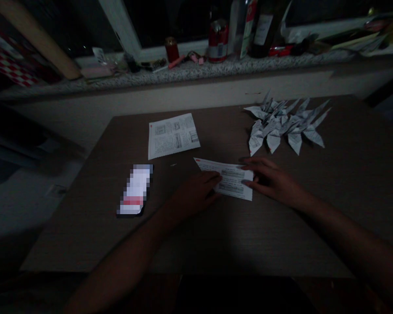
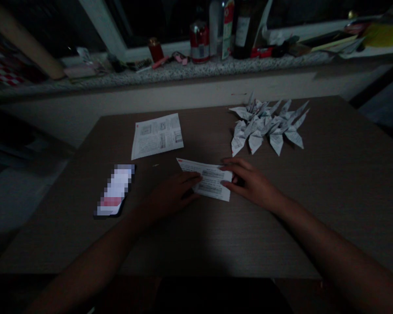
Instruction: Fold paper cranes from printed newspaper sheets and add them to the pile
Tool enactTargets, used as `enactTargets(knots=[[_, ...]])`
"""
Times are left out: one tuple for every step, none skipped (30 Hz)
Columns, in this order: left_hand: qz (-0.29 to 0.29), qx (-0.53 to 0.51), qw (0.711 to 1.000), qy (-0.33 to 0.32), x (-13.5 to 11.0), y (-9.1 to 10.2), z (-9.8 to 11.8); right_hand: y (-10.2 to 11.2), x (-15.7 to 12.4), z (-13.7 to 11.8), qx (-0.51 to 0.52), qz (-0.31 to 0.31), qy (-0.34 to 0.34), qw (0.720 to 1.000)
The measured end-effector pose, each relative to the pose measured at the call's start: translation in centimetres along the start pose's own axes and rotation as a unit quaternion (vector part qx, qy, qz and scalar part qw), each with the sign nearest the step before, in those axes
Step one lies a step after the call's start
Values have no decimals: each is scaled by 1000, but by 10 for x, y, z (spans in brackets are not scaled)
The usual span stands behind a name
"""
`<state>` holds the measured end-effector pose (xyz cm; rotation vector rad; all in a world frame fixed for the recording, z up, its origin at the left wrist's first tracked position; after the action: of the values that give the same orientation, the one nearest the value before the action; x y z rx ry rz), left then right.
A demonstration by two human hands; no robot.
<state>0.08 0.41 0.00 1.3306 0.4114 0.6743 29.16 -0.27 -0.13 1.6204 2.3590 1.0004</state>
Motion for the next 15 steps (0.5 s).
enactTargets(knots=[[0, -1, 1000, 1, 0, 1, 0, 3, -4, -1, 2, -26, 10, 1000], [-2, -2, 1000, 1, 0, 1, 1, 6, -8, -2, 2, -51, 24, 998], [-3, -5, 1000, 4, 0, 2, 2, 8, -12, -2, 3, -70, 39, 997], [-5, -7, 1000, 8, 0, 3, 2, 10, -16, -1, 6, -92, 47, 995], [-6, -9, 1000, 11, 0, 3, 3, 11, -20, 0, 5, -111, 47, 993], [-7, -11, 1000, 14, 0, 3, 3, 12, -23, 2, 1, -115, 48, 992], [-10, -12, 1000, 15, 0, 3, 3, 12, -25, 3, -3, -116, 49, 992], [-12, -13, 1000, 15, 0, 3, 3, 12, -27, 4, -6, -112, 50, 992], [-14, -14, 1000, 14, 0, 3, 3, 12, -28, 5, -10, -105, 50, 993], [-17, -13, 1000, 12, 0, 2, 2, 11, -28, 5, -14, -96, 50, 994], [-20, -12, 1000, 9, 0, 2, 2, 11, -27, 6, -19, -88, 50, 995], [-23, -11, 1000, 7, -1, 2, 2, 11, -26, 5, -22, -80, 51, 995], [-25, -9, 1000, 5, -1, 2, 2, 11, -25, 5, -25, -73, 51, 996], [-28, -7, 1000, 3, -1, 2, 2, 12, -23, 4, -25, -66, 51, 996], [-30, -5, 1000, 1, -1, 2, 3, 13, -22, 3, -22, -60, 51, 997]])
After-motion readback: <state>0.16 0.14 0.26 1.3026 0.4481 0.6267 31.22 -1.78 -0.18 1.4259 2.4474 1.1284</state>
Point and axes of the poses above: each hand's wrist, its own x-axis towards the middle knuckle, its own y-axis out of the back of the hand, z = x × y, the point moved 1 cm from there along x, towards the middle knuckle, and after that the axes turned 10 degrees about x, right-handed, at the moved point
